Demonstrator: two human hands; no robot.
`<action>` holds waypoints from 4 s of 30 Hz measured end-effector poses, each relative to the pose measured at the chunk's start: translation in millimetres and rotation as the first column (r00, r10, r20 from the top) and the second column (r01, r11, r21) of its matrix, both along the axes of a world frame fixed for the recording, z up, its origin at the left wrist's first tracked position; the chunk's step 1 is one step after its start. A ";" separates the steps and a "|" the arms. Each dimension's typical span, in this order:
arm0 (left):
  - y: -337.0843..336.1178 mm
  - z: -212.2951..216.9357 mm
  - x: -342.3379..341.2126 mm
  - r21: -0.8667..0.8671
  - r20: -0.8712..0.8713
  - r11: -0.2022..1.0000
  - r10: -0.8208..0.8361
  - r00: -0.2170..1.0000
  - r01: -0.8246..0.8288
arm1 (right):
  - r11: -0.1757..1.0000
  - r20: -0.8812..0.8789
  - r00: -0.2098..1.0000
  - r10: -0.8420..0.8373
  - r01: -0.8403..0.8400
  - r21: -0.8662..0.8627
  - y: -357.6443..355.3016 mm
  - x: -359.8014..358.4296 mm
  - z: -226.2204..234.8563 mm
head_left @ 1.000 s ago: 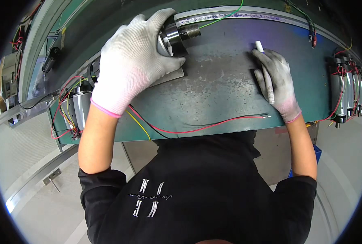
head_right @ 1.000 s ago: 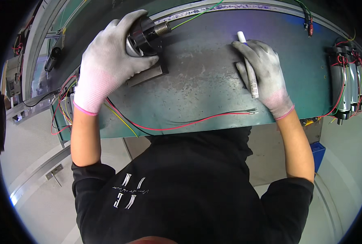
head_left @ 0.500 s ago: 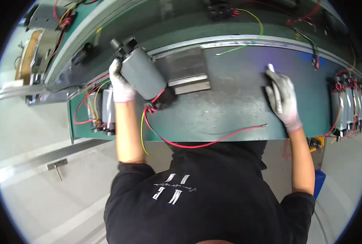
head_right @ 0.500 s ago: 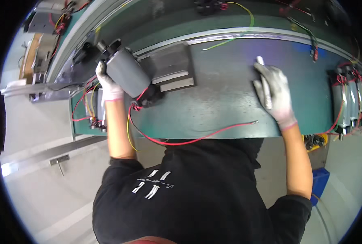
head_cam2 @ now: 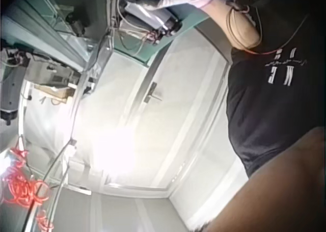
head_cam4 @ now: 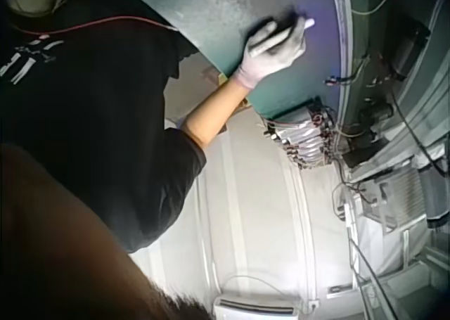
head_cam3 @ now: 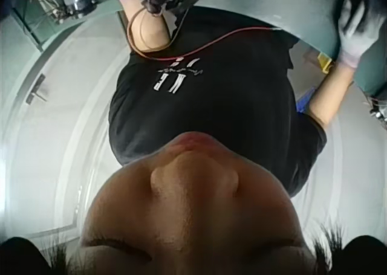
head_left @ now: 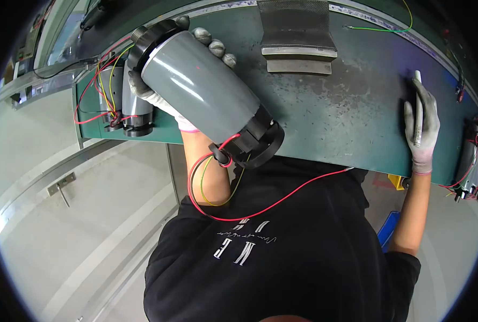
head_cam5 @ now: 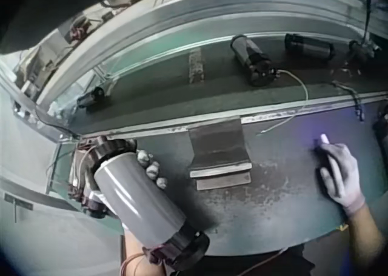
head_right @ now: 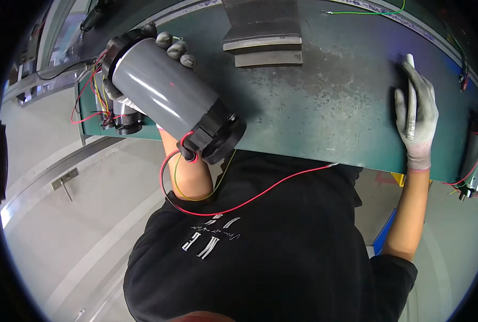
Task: Connecting electric motors to test equipment using alligator clips and marking them with a pen.
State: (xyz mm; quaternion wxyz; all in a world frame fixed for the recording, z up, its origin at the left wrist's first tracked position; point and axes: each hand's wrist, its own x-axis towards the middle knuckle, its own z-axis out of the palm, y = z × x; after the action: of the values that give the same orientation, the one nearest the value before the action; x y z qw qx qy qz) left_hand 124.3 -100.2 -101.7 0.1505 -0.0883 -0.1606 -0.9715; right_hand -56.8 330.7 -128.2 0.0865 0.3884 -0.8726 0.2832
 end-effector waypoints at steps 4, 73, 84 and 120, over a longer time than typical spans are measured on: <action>-6.7 14.9 -16.8 -0.077 0.126 0.997 -0.011 0.992 0.021 | 0.999 -0.028 0.999 -0.046 0.045 -0.005 -1.3 -1.9 0.2; 188.8 145.9 -42.2 -0.949 -0.130 0.315 -0.431 0.893 0.014 | -0.272 -0.086 0.408 0.909 0.424 -0.864 59.2 231.0 119.1; 157.5 120.0 -25.9 -0.821 0.335 0.368 -0.308 0.890 0.436 | 0.579 0.235 -0.556 0.797 0.595 -0.556 13.0 171.7 85.3; 24.7 24.7 3.2 -0.866 -0.464 -0.148 0.594 0.658 -0.477 | 0.878 0.295 0.955 0.012 0.132 -0.461 -124.6 73.1 145.9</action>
State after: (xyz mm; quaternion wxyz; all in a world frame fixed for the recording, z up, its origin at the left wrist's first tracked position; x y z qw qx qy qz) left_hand 127.5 -75.5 -76.9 0.4339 -0.0426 -0.7660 -0.4724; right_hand 16.3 206.2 17.7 0.0595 0.2821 -0.7912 0.5394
